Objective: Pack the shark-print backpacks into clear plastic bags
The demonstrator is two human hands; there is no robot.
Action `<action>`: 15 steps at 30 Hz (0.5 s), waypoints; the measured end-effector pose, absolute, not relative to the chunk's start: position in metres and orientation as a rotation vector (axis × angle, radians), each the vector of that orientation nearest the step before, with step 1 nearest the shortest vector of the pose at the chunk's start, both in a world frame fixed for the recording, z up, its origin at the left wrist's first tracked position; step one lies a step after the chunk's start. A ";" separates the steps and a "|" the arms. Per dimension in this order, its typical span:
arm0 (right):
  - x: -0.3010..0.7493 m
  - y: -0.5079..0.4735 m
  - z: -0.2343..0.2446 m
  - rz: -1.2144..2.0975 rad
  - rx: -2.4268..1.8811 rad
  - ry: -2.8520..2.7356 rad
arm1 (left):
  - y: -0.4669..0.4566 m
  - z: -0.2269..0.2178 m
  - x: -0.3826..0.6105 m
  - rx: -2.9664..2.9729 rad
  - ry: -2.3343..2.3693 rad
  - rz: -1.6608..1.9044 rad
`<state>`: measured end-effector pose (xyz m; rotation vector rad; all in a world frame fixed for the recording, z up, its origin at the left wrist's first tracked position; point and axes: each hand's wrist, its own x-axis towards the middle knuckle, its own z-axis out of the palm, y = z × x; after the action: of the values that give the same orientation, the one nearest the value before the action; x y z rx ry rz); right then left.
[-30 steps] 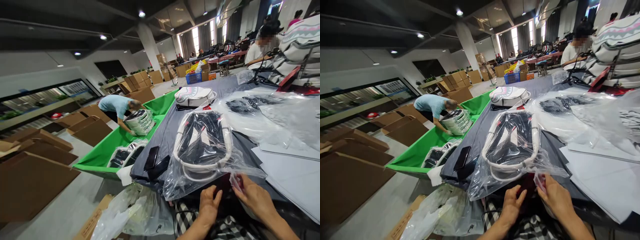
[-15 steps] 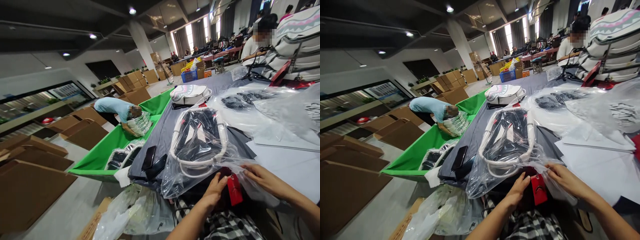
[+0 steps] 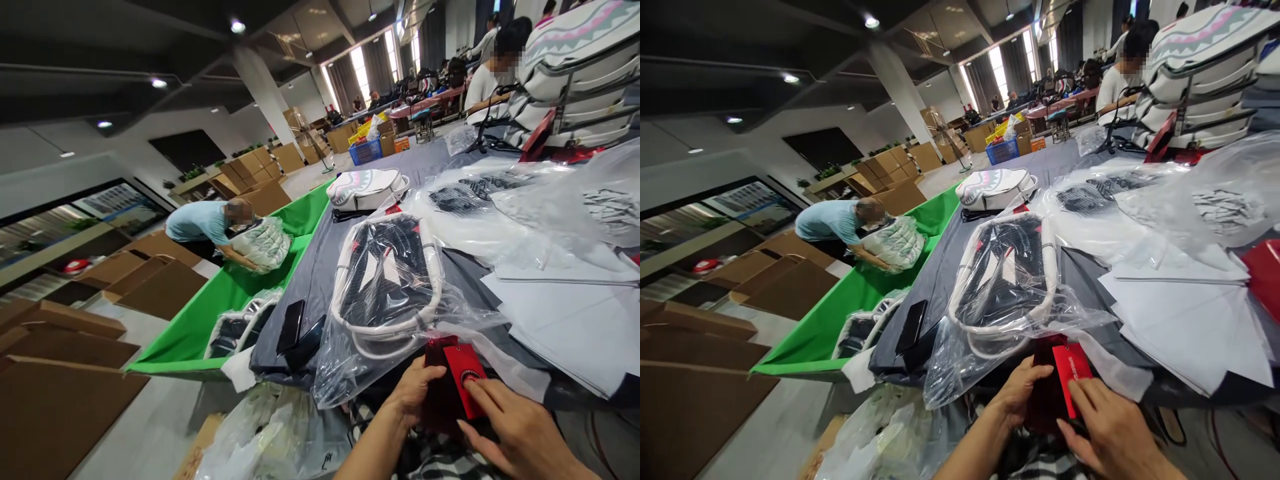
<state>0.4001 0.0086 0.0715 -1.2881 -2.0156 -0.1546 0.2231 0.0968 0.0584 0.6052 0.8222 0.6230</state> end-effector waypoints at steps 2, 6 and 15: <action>0.400 0.011 0.060 -0.305 -1.392 -2.001 | 0.097 0.059 0.225 0.601 0.818 0.619; 0.405 0.020 0.041 -0.044 -1.565 -1.880 | 0.095 0.056 0.225 0.588 0.838 0.633; 0.428 0.034 0.059 0.640 -1.734 -1.442 | 0.091 0.046 0.224 0.594 0.941 0.535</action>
<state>0.4279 0.0343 0.0593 -1.7341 -1.4417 0.6396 0.2244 0.0914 0.0465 0.5942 0.9409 0.5346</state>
